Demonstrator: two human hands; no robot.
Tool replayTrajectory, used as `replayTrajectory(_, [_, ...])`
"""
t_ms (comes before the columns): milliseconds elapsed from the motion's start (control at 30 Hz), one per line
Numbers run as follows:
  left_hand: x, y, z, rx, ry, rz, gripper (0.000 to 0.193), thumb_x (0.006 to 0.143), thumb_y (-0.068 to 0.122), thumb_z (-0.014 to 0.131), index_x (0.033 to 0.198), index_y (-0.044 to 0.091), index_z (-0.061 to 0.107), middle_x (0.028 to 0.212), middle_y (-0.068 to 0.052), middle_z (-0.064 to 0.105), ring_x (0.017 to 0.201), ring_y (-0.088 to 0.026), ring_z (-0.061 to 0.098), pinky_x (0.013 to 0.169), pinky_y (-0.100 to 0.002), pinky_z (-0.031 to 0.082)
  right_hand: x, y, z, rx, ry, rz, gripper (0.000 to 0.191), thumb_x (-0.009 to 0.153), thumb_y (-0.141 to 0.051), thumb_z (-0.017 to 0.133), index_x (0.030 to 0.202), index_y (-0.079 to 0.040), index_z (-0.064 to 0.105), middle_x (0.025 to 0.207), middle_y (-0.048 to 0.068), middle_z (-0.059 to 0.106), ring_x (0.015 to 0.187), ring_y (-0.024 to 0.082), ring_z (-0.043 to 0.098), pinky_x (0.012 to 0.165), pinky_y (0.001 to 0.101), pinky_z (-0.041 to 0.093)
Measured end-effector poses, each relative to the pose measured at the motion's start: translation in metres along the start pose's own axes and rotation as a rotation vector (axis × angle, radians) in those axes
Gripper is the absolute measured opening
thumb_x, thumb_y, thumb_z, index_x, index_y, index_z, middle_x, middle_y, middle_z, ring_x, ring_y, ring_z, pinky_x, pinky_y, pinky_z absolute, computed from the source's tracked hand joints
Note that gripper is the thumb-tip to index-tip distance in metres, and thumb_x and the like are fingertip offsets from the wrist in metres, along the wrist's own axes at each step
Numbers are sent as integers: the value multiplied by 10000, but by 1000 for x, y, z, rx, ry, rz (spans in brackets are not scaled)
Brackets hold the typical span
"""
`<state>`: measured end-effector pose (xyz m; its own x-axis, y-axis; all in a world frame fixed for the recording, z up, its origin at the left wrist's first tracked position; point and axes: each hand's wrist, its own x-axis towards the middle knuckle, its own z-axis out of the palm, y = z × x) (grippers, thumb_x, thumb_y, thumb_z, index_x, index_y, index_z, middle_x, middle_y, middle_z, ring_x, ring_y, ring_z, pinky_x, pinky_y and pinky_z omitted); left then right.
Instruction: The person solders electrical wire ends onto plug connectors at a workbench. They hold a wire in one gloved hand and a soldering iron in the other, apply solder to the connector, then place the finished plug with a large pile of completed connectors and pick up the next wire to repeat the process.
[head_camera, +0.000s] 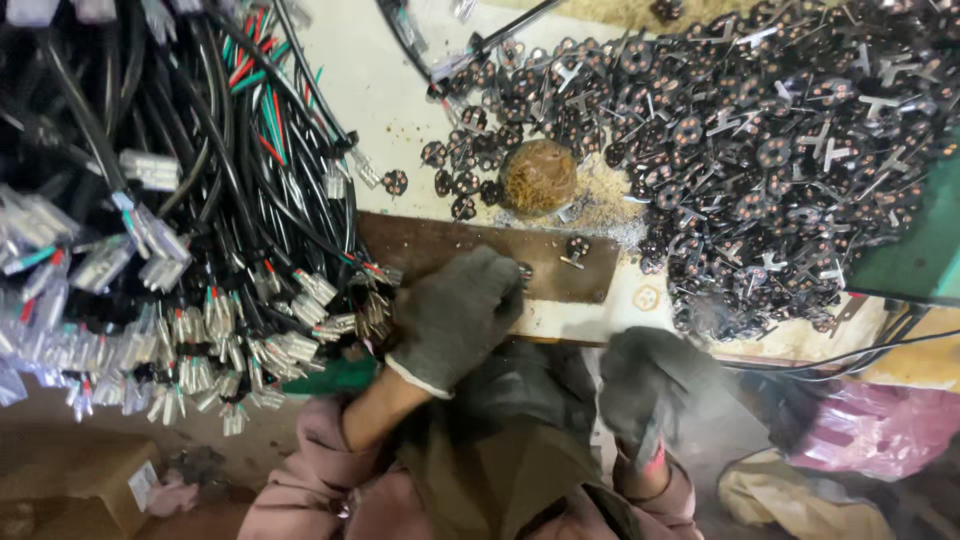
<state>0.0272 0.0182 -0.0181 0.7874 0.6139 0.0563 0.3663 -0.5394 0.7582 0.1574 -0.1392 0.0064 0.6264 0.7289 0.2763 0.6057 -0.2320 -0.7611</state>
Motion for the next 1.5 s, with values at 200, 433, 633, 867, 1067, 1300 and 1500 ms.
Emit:
replayTrajectory(200, [8, 13, 13, -6, -207, 23, 145, 863, 169, 703, 971, 132, 613, 939, -93, 584, 878, -299, 642, 675, -442, 522, -21, 21, -3, 45, 9, 84, 190, 930, -182, 630, 1063, -53, 672, 970, 181, 687, 805, 316, 696, 724, 368, 529])
replayTrajectory(433, [5, 9, 17, 16, -246, 15, 295, 764, 255, 753, 995, 115, 634, 974, -108, 599, 901, -314, 645, 673, -446, 531, -1, 31, 16, -80, -177, 122, 119, 929, -115, 638, 993, -23, 677, 861, 136, 689, 756, 285, 686, 683, 349, 502])
replayTrajectory(633, [1, 9, 20, 13, -209, 6, 315, 802, 203, 754, 1096, 118, 677, 1122, -113, 649, 1015, -316, 666, 772, -427, 559, 14, 18, 18, -35, -226, 117, 230, 859, 1, 733, 1079, 2, 665, 901, 152, 730, 794, 287, 735, 722, 372, 564])
replayTrajectory(867, [-61, 5, -9, 354, 37, 34, 339, 861, 205, 674, 1182, 101, 641, 1058, -117, 686, 946, -309, 665, 795, -448, 545, 5, 22, 17, 78, 52, 60, 271, 883, 8, 667, 1136, 44, 574, 1082, 231, 688, 988, 340, 687, 938, 444, 506])
replayTrajectory(1067, [33, 83, -58, 302, -197, 85, 313, 888, 184, 661, 1195, 127, 652, 871, -65, 646, 706, -266, 649, 564, -439, 491, -10, 22, 20, 161, 101, 103, 262, 938, -33, 655, 1167, 25, 541, 1137, 222, 683, 965, 298, 675, 976, 433, 477])
replayTrajectory(1300, [112, 147, -82, 116, 464, 458, 301, 999, 271, 700, 1248, 107, 657, 1068, -70, 646, 959, -219, 635, 735, -355, 508, -16, 27, 24, 189, 104, 65, 259, 1003, -82, 640, 1204, 4, 502, 1200, 212, 678, 937, 250, 662, 1021, 421, 443])
replayTrajectory(1500, [135, 16, -50, 332, 252, -336, 466, 1003, 240, 638, 1341, -65, 538, 1052, -184, 639, 811, -258, 660, 659, -384, 561, -7, 30, 28, 238, 177, 177, 263, 1058, -123, 628, 1236, -14, 469, 1254, 204, 673, 913, 209, 650, 1060, 410, 414])
